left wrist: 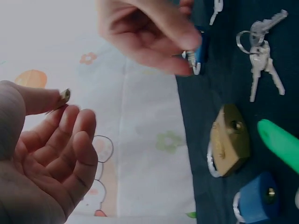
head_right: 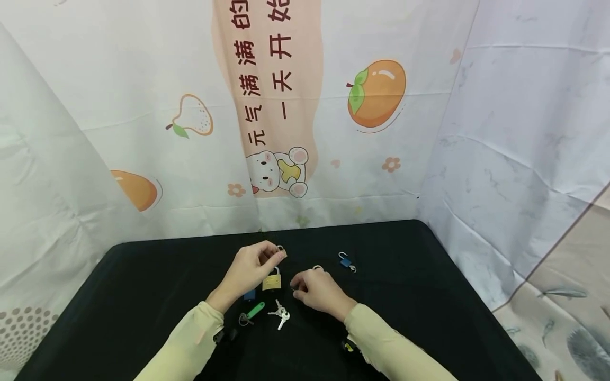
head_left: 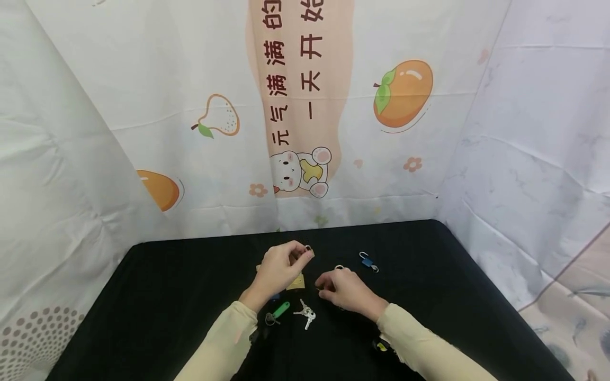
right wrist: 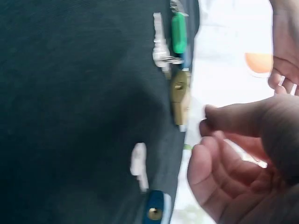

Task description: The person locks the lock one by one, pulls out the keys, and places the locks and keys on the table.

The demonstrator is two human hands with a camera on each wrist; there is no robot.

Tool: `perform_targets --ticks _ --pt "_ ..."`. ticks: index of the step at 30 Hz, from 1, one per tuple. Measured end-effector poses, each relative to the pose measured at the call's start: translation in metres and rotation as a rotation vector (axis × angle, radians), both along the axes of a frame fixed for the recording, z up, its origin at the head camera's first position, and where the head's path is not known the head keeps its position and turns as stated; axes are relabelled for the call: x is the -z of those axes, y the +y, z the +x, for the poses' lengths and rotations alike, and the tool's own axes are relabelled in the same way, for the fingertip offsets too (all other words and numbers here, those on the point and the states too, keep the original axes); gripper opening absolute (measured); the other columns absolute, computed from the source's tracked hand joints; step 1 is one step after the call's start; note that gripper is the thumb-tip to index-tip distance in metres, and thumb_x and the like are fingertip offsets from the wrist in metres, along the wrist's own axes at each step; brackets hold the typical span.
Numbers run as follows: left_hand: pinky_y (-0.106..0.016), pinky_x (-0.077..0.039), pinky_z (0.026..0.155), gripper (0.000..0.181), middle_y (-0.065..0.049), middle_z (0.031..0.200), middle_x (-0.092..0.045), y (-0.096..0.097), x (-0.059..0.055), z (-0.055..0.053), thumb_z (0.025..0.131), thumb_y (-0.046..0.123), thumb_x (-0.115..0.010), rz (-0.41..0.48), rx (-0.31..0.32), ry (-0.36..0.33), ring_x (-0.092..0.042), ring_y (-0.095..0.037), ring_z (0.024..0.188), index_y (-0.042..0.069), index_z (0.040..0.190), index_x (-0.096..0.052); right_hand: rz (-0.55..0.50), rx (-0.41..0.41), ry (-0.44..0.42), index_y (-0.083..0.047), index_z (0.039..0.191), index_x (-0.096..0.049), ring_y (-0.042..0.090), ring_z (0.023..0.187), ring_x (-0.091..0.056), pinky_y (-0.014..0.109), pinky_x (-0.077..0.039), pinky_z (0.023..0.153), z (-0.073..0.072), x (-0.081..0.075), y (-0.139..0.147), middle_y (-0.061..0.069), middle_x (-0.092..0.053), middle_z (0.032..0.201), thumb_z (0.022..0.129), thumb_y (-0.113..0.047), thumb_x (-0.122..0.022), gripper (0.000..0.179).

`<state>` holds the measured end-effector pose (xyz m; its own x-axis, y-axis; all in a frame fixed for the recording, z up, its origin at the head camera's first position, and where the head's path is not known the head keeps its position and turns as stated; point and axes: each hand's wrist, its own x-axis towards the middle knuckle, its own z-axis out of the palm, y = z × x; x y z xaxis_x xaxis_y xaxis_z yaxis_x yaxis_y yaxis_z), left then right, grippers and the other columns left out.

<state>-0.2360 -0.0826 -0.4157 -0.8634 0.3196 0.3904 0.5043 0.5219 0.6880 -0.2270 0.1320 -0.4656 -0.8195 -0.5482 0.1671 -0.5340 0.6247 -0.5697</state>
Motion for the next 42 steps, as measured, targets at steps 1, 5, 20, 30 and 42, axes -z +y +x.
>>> perform_targets --ticks 1,5,20,30,42 --pt "-0.027 -0.049 0.053 0.014 0.014 0.078 -0.065 0.000 0.002 0.000 0.100 0.033 -0.067 -0.011 0.004 -0.008 -0.058 -0.004 0.060 0.021 0.097 -0.073 0.022 0.000 -0.015 -0.007 0.105 -0.075 0.000 0.058 -0.056 0.025 -0.048 0.058 -0.001 0.002 0.000 -0.010 -0.067 0.074 0.093 -0.008 -0.073 0.013" --pt "-0.025 -0.050 0.055 0.015 0.011 0.081 -0.069 -0.002 0.012 -0.002 0.098 0.031 -0.069 -0.040 0.022 -0.027 -0.061 -0.002 0.063 0.018 0.096 -0.075 0.048 0.018 -0.038 -0.007 0.101 -0.075 0.001 0.057 -0.056 0.027 -0.048 0.058 -0.003 0.009 -0.001 -0.009 -0.067 0.072 0.092 -0.008 -0.074 0.009" --pt "-0.024 -0.044 0.052 0.015 0.009 0.075 -0.063 -0.001 0.026 -0.007 0.102 0.025 -0.065 -0.142 0.063 -0.056 -0.051 -0.005 0.056 0.014 0.097 -0.074 -0.165 0.071 0.011 -0.005 0.108 -0.072 0.008 0.065 -0.064 0.025 -0.053 0.058 -0.011 0.000 0.004 0.002 -0.072 0.086 0.100 -0.013 -0.065 0.013" --pt "-0.026 -0.050 0.060 0.017 0.004 0.085 -0.069 0.011 0.035 -0.010 0.103 0.023 -0.062 -0.133 0.017 -0.101 -0.062 -0.006 0.068 0.010 0.101 -0.073 -0.370 0.046 -0.174 0.001 0.129 -0.064 0.033 0.092 -0.070 0.027 -0.058 0.067 -0.011 -0.011 0.006 0.023 -0.069 0.116 0.104 -0.014 -0.059 0.029" --pt "-0.026 -0.042 0.051 0.013 0.006 0.068 -0.061 0.027 0.056 -0.014 0.099 0.014 -0.064 -0.128 -0.092 -0.135 -0.052 -0.007 0.054 0.006 0.092 -0.073 -0.304 0.065 -0.260 0.005 0.138 -0.056 0.027 0.098 -0.069 0.028 -0.058 0.070 -0.014 0.004 0.007 0.022 -0.066 0.124 0.106 -0.011 -0.054 0.036"
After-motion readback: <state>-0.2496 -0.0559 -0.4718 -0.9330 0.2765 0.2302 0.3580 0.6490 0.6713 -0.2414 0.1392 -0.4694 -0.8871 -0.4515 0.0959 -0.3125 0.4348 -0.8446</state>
